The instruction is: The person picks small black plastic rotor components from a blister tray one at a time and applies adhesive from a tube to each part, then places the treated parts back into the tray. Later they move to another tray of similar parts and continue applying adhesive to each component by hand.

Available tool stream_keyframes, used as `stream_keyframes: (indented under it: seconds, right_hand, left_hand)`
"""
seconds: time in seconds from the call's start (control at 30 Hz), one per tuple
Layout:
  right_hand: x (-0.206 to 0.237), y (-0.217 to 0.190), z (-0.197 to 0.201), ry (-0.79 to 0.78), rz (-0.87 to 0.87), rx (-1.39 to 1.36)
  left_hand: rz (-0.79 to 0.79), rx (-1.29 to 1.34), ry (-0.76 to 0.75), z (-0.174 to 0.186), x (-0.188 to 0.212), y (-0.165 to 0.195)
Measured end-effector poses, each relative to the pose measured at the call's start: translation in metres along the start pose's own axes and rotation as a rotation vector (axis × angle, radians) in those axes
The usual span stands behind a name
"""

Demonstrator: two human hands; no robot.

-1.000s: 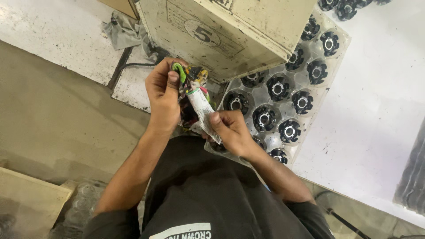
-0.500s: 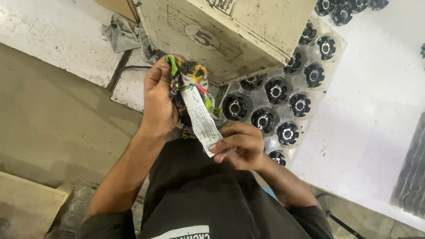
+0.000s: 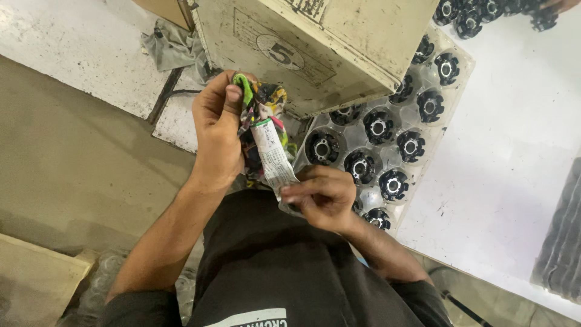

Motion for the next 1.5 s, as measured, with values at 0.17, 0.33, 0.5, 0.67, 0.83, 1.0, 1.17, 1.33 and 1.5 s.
stream_keyframes:
  seconds: [0.17,0.33,0.5,0.67,0.83,1.0,1.17,1.33,1.5]
  right_hand:
    - [-0.016,-0.030,0.006,-0.210,0.387,0.248]
    - [-0.023,-0.039,0.008,-0.194,0.520,0.387]
    - [-0.027,-0.017,0.014,-0.003,0.261,0.302]
    - [-0.021,0.008,0.017,0.079,-0.002,0.095]
    - [-0.021,0.012,0.020,0.093,0.075,0.055]
    - [-0.016,0.018,0.017,0.134,0.051,-0.083]
    - [-0.024,-0.005,0.015,0.024,0.281,0.169]
    - [-0.032,-0.041,0.013,-0.271,0.573,0.421]
    - [-0.038,-0.059,0.012,-0.364,0.656,0.518]
  left_hand:
    - [0.193,0.093,0.067,-0.003,0.001,-0.005]
    - [0.191,0.114,0.114,-0.005,0.002,0.000]
    - [-0.056,-0.092,0.005,-0.010,-0.004,0.023]
    - [-0.164,-0.259,-0.093,-0.026,0.002,0.044]
    - [-0.186,-0.327,-0.128,-0.038,0.004,0.052]
    - [-0.222,-0.411,-0.140,-0.041,0.010,0.054]
    - [-0.108,-0.208,-0.090,-0.027,-0.004,0.040]
    - [0.074,-0.143,-0.021,-0.017,-0.007,0.020]
    - [0.151,-0.036,0.015,-0.021,-0.005,0.020]
Point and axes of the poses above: each hand's wrist, its own x-axis away from the middle knuckle, its own z-axis out of the back of the hand, y = z × x, the point moved 6 cm from there along -x, towards the middle knuckle, and after that the axes turned 7 degrees about -z, right-handed, at the moved point
